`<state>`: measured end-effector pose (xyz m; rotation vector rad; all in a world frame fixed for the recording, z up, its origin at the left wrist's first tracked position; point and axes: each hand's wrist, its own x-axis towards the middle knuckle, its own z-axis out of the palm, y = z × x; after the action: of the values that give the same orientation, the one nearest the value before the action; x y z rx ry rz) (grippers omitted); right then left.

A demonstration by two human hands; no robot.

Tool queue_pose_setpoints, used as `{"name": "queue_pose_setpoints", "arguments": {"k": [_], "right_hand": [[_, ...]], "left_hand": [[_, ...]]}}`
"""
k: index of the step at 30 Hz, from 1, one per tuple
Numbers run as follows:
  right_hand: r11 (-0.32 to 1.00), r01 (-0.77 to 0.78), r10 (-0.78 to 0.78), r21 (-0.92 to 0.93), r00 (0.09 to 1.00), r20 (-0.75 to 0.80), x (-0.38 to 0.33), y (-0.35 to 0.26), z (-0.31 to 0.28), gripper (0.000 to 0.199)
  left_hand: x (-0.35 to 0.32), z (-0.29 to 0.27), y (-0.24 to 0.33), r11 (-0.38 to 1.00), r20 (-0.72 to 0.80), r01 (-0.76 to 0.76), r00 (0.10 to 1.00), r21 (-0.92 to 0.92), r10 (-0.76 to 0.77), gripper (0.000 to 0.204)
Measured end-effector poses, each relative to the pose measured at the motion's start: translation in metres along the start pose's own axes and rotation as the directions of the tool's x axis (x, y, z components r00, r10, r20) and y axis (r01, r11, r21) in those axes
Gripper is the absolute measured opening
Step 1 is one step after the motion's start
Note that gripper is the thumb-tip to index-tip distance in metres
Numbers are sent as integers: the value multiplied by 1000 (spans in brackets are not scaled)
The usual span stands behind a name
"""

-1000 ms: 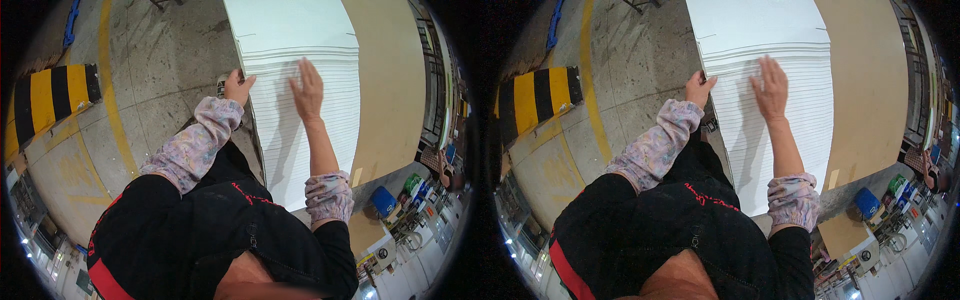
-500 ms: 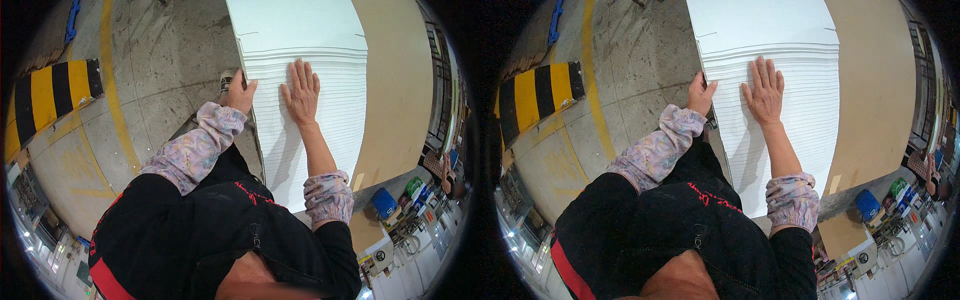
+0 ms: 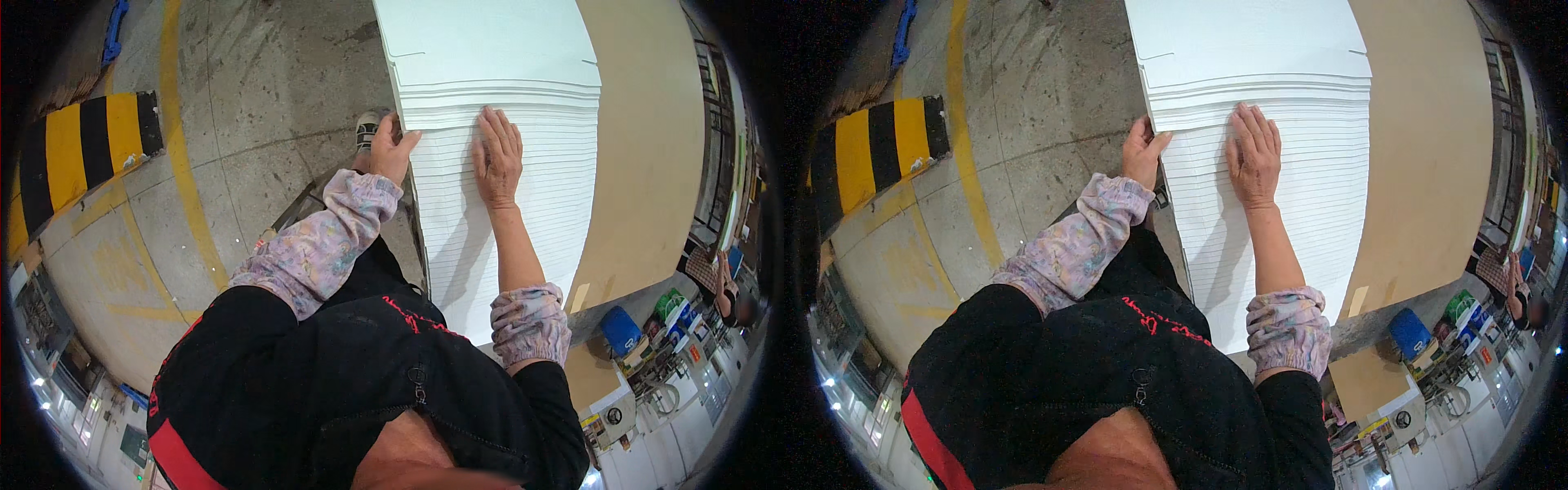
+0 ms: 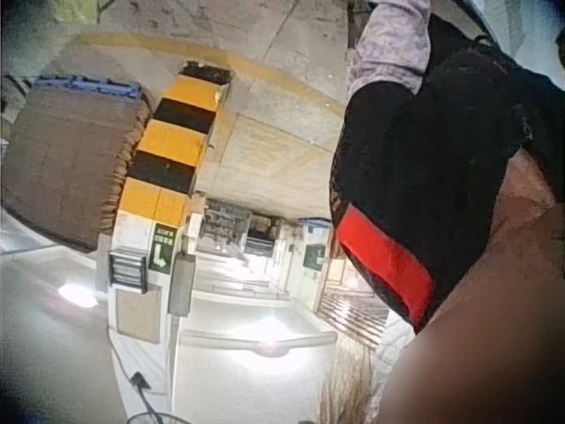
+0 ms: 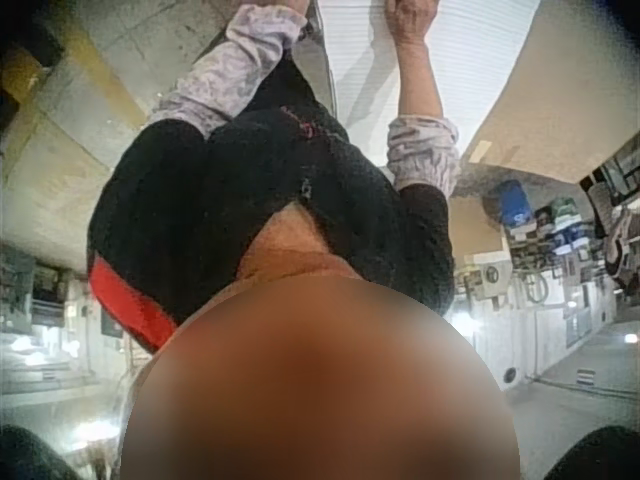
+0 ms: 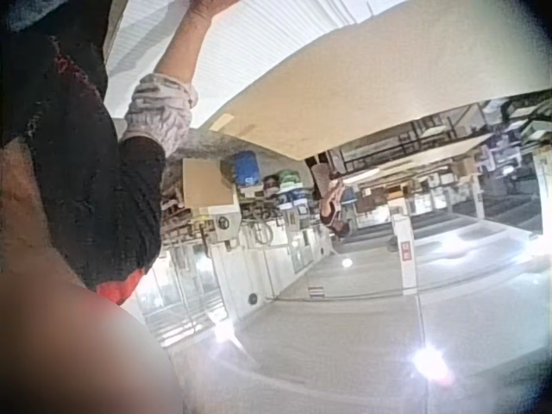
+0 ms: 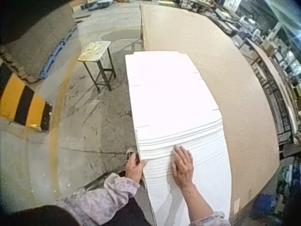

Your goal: Counting a stack of large white paper or cardboard sheets on a worktable.

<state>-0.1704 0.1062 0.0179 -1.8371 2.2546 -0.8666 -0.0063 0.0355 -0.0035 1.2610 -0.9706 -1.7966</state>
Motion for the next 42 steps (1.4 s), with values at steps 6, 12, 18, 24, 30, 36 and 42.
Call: {"name": "queue_pose_setpoints", "arguments": {"k": [6, 12, 18, 24, 30, 36, 42], "right_hand": [[942, -186, 205, 278, 978, -40, -5, -19, -10, 28], [-148, -670, 445, 728, 612, 654, 1, -56, -11, 25], [-253, -345, 752, 904, 518, 408, 11, 18, -26, 23], [-27, -490, 891, 871, 384, 244, 27, 43, -44, 23], [-34, -620, 912, 784, 301, 278, 32, 36, -41, 16], [21, -662, 911, 749, 322, 259, 33, 35, -43, 17], [44, -671, 908, 741, 336, 250, 40, 28, -36, 17]], "left_hand": [[2, 0, 9, 939, -84, -161, 977, 303, 194, 48], [3, 3, 11, 976, -67, -73, 994, 203, 89, 35], [6, 1, 2, 974, 60, -139, 990, 180, 131, 18], [8, 1, 5, 983, 124, -98, 989, 157, 79, 19], [7, 6, 7, 872, -76, -144, 976, 467, 202, 21], [1, 15, 16, 869, -184, -89, 962, 487, 202, 20], [3, 11, 15, 871, -266, -59, 940, 487, 213, 20]]}}
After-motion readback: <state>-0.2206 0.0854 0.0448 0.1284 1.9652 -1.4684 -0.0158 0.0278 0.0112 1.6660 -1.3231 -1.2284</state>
